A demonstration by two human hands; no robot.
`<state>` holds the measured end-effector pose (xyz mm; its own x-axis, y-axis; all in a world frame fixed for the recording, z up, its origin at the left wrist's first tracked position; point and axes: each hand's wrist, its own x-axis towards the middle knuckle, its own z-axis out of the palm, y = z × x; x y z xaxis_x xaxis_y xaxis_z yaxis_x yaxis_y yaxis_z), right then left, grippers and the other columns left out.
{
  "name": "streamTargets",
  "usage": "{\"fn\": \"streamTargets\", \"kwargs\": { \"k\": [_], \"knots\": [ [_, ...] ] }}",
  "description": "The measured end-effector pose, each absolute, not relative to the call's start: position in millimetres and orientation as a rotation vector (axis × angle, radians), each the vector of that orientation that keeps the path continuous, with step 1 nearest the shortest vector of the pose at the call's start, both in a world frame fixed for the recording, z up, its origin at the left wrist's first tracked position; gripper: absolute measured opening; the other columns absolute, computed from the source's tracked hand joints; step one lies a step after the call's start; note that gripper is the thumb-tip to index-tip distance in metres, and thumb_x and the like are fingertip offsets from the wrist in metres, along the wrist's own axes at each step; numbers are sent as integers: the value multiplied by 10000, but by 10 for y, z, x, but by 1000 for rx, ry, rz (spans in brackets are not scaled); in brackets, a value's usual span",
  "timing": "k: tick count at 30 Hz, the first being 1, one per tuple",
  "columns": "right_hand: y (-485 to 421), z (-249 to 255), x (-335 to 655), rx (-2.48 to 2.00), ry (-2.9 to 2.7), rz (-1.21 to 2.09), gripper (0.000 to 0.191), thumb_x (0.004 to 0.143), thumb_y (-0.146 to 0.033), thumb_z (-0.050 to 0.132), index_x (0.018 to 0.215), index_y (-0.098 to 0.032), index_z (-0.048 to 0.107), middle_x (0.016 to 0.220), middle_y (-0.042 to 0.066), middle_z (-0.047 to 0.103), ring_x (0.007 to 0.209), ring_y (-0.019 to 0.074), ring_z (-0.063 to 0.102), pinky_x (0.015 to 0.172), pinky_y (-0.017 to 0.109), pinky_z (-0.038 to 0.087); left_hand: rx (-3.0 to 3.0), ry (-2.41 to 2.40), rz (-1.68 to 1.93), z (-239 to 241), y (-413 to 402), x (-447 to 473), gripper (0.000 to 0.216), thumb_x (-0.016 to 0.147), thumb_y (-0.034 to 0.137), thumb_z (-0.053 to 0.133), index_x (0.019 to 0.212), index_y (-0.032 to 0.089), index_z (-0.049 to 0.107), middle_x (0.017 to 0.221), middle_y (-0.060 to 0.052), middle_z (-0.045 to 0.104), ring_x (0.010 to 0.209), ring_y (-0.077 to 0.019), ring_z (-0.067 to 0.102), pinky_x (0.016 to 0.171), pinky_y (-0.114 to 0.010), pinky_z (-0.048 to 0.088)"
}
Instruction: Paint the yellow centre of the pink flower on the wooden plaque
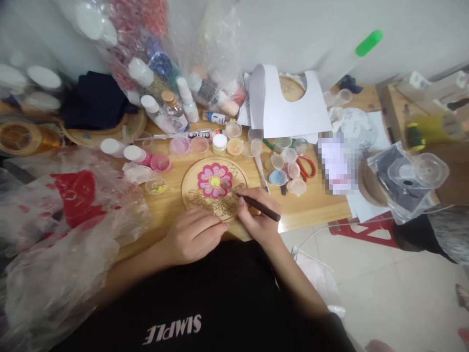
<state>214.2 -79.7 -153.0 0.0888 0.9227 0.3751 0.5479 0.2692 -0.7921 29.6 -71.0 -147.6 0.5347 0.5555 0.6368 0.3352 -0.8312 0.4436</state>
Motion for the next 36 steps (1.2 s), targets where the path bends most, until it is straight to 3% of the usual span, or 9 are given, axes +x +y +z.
{"fn": "streamTargets", "kwargs": {
  "k": [36],
  "knots": [
    [-795, -1559, 2163, -1396, -1588, 509, 139, 822, -190, 639, 935, -249, 694, 784, 10, 719, 667, 162, 660, 631, 338, 559, 2543, 755, 1140, -1448, -724, 272, 98, 906, 110, 542, 853, 139, 618, 703, 3, 628, 645, -122, 562, 575, -285, 436]
  ]
}}
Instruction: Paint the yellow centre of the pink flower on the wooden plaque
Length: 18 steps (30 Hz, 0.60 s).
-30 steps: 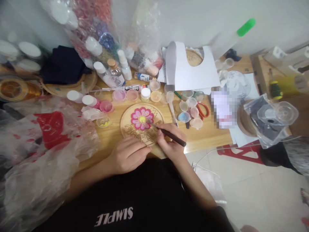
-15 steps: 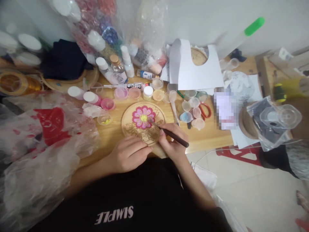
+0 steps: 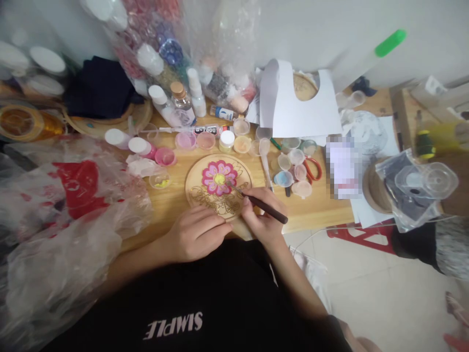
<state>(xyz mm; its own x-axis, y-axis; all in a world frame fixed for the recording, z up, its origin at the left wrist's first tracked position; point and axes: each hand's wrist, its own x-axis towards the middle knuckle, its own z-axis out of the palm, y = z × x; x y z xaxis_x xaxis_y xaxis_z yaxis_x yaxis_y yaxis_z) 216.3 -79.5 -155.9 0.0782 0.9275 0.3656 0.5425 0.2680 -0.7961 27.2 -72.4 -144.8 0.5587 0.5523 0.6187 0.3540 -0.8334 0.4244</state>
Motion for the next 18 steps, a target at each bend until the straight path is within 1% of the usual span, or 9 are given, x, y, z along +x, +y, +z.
{"fn": "streamTargets", "kwargs": {
  "k": [10, 14, 18],
  "knots": [
    [-775, -1549, 2175, -1378, -1567, 500, 185, 809, -147, 654, 948, -259, 702, 794, -1, 715, 671, 153, 652, 632, 317, 537, 2510, 754, 1151, -1438, -710, 278, 127, 906, 105, 525, 834, 131, 627, 714, -13, 651, 645, -129, 574, 580, -283, 462],
    [-743, -1524, 2179, -1376, -1544, 486, 180, 820, -145, 645, 950, -257, 700, 782, 0, 716, 671, 153, 651, 629, 311, 535, 2442, 864, 1187, -1434, -672, 234, 106, 899, 104, 534, 897, 134, 635, 781, -34, 676, 696, -138, 609, 637, -290, 512],
    [-665, -1449, 2142, -1328, -1608, 472, 167, 814, -142, 648, 936, -247, 692, 773, -4, 721, 651, 140, 648, 612, 287, 533, 2315, 1114, 1244, -1409, -592, 155, 116, 878, 89, 576, 967, 149, 620, 864, -50, 686, 801, -150, 642, 733, -294, 550]
  ]
}}
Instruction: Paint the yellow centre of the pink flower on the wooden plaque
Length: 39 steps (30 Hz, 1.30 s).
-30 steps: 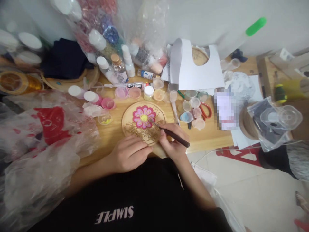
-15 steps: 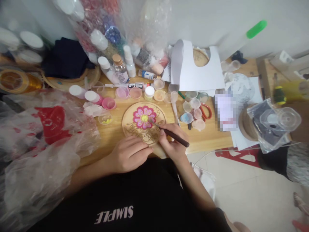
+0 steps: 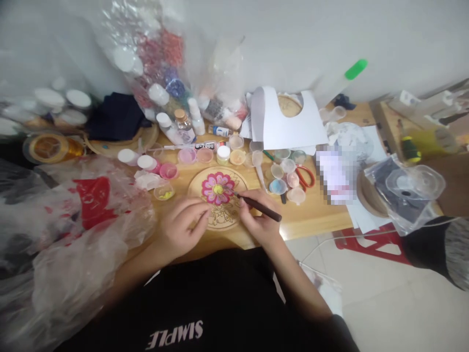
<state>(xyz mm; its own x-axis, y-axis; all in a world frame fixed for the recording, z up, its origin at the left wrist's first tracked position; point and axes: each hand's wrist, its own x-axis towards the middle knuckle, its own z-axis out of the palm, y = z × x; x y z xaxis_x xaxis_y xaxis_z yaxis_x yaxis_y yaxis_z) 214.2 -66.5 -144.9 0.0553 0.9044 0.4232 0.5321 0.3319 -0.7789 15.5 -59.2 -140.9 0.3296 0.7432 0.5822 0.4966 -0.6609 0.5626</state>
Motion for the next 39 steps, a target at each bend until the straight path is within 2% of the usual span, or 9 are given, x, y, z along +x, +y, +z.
{"fn": "streamTargets", "kwargs": {
  "k": [5, 9, 13, 17, 21, 26, 30, 34, 39],
  "knots": [
    [-513, -1378, 2102, -1322, -1729, 532, 109, 809, -176, 604, 876, -196, 687, 791, 28, 732, 589, 114, 614, 524, 243, 481, 2271, 1291, 1342, -1436, -490, 89, 177, 882, 85, 567, 1034, 169, 605, 952, -51, 685, 900, -146, 664, 810, -278, 560],
    [-355, -1237, 2068, -1490, -1791, 696, 141, 777, -202, 575, 844, -159, 691, 743, 41, 725, 572, 122, 601, 555, 255, 459, 2261, 1335, 1430, -1460, -417, 64, 144, 891, 107, 559, 999, 183, 615, 918, -36, 684, 873, -149, 666, 790, -289, 560],
    [-250, -987, 1939, -1643, -2093, 704, 156, 802, -228, 572, 857, -153, 697, 806, 67, 742, 695, 163, 649, 637, 270, 430, 2285, 1274, 1518, -1329, -396, 55, 182, 910, 155, 570, 1077, 209, 618, 952, -35, 690, 871, -154, 671, 767, -298, 562],
    [-267, -839, 1731, -1648, -2418, 556, 214, 860, -268, 536, 938, -141, 688, 929, 110, 751, 809, 201, 673, 641, 275, 384, 2392, 1176, 1479, -1140, -450, 99, 267, 915, 233, 596, 1180, 207, 589, 1040, -64, 681, 983, -202, 663, 850, -353, 551],
    [-279, -798, 1649, -1633, -2541, 559, 268, 876, -235, 498, 1013, -100, 685, 999, 165, 742, 862, 235, 691, 652, 292, 399, 2446, 1213, 1394, -1101, -476, 153, 131, 931, 221, 574, 1046, 191, 628, 1011, -51, 664, 970, -183, 641, 872, -346, 536],
    [95, -609, 1865, -1482, -2694, 796, 211, 802, -210, 620, 981, -184, 728, 897, 61, 768, 812, 177, 696, 683, 247, 444, 2321, 1280, 1379, -1156, -475, 105, 87, 947, 188, 516, 923, 172, 598, 885, -32, 644, 876, -154, 621, 799, -298, 517],
    [680, -484, 1863, -1658, -2738, 319, 348, 927, -185, 416, 1132, -193, 698, 1115, 93, 739, 1021, 210, 682, 841, 299, 472, 2348, 1221, 1352, -1162, -486, 52, 93, 952, 190, 500, 923, 172, 587, 870, -32, 649, 833, -150, 623, 760, -294, 515],
    [1073, -600, 1596, -1684, -2921, 306, 317, 866, -119, 483, 1079, -93, 717, 1119, 204, 725, 1080, 298, 675, 853, 351, 496, 2401, 1099, 1350, -1174, -474, 54, 102, 960, 203, 483, 932, 173, 577, 876, -38, 643, 823, -150, 611, 747, -294, 510],
    [1163, -775, 1389, -1617, -3097, 293, 299, 837, -147, 578, 1104, -118, 708, 1127, 200, 725, 1070, 283, 684, 860, 339, 512, 2471, 986, 1323, -1198, -383, 73, 128, 968, 231, 474, 913, 161, 567, 867, -59, 632, 803, -159, 590, 726, -298, 497]
  ]
}}
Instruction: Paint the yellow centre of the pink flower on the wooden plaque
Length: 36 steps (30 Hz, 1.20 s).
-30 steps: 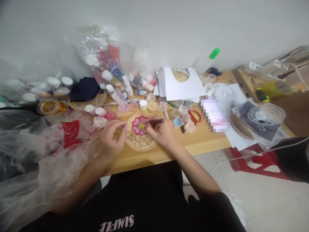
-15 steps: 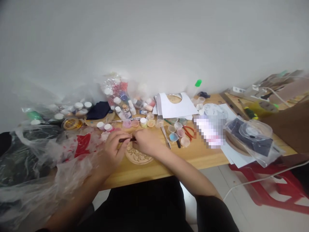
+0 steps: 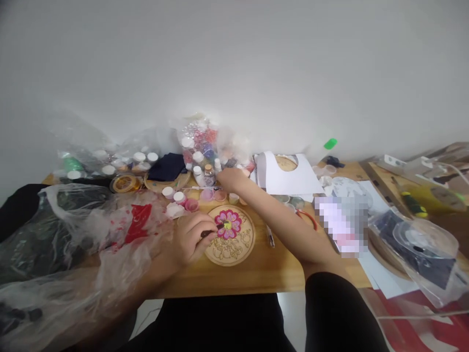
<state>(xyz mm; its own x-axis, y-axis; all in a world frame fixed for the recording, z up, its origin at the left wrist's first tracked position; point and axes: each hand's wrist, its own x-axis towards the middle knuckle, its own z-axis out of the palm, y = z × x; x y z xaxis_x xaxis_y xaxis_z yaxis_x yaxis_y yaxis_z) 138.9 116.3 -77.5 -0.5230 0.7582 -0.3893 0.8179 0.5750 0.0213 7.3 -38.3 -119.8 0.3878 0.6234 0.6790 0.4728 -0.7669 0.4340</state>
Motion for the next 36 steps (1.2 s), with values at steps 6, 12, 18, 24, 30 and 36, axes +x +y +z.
{"fn": "streamTargets", "kwargs": {
  "k": [6, 12, 18, 24, 30, 36],
  "knots": [
    [1163, -700, 1437, 1243, 2475, -217, 251, 873, -137, 522, 1025, -119, 720, 1062, 188, 740, 1033, 275, 688, 813, 327, 498, 2439, 867, 1328, -1256, -293, 67, 97, 963, 233, 485, 946, 162, 550, 893, -65, 640, 824, -164, 596, 732, -301, 500],
    [1018, -431, 1632, 1272, 2533, -164, 273, 954, -247, 434, 1000, -153, 686, 1038, 120, 740, 961, 245, 686, 752, 315, 444, 2322, 800, 1392, -1375, -330, 72, 91, 969, 237, 467, 994, 175, 529, 925, -74, 660, 853, -178, 614, 759, -335, 513],
    [902, -305, 1565, 1281, 2517, -61, 199, 937, -214, 483, 979, -164, 670, 998, 118, 735, 912, 244, 686, 666, 304, 403, 2204, 841, 1442, -1469, -342, 56, 102, 969, 256, 466, 1006, 189, 533, 928, -80, 665, 858, -182, 629, 764, -343, 521],
    [938, -321, 1341, 1200, 2530, 26, 184, 940, -183, 483, 1026, -155, 643, 1046, 117, 727, 914, 253, 690, 617, 300, 365, 2178, 866, 1466, -1435, -310, 13, 81, 965, 230, 465, 976, 183, 531, 901, -72, 669, 834, -173, 641, 736, -319, 525],
    [979, -242, 1177, 1120, 2699, 94, 177, 904, -144, 520, 1048, -176, 619, 1007, 85, 726, 868, 223, 673, 579, 297, 285, 2174, 886, 1444, -1412, -322, -6, 70, 962, 224, 480, 975, 179, 532, 914, -70, 677, 860, -174, 654, 752, -319, 536],
    [989, -145, 1045, 1036, 2760, 45, 222, 914, -122, 455, 1005, -153, 655, 1011, 87, 711, 856, 206, 650, 599, 303, 281, 2174, 875, 1488, -1425, -323, 6, 71, 959, 220, 479, 993, 188, 532, 905, -65, 682, 843, -174, 658, 737, -322, 544]
  ]
}}
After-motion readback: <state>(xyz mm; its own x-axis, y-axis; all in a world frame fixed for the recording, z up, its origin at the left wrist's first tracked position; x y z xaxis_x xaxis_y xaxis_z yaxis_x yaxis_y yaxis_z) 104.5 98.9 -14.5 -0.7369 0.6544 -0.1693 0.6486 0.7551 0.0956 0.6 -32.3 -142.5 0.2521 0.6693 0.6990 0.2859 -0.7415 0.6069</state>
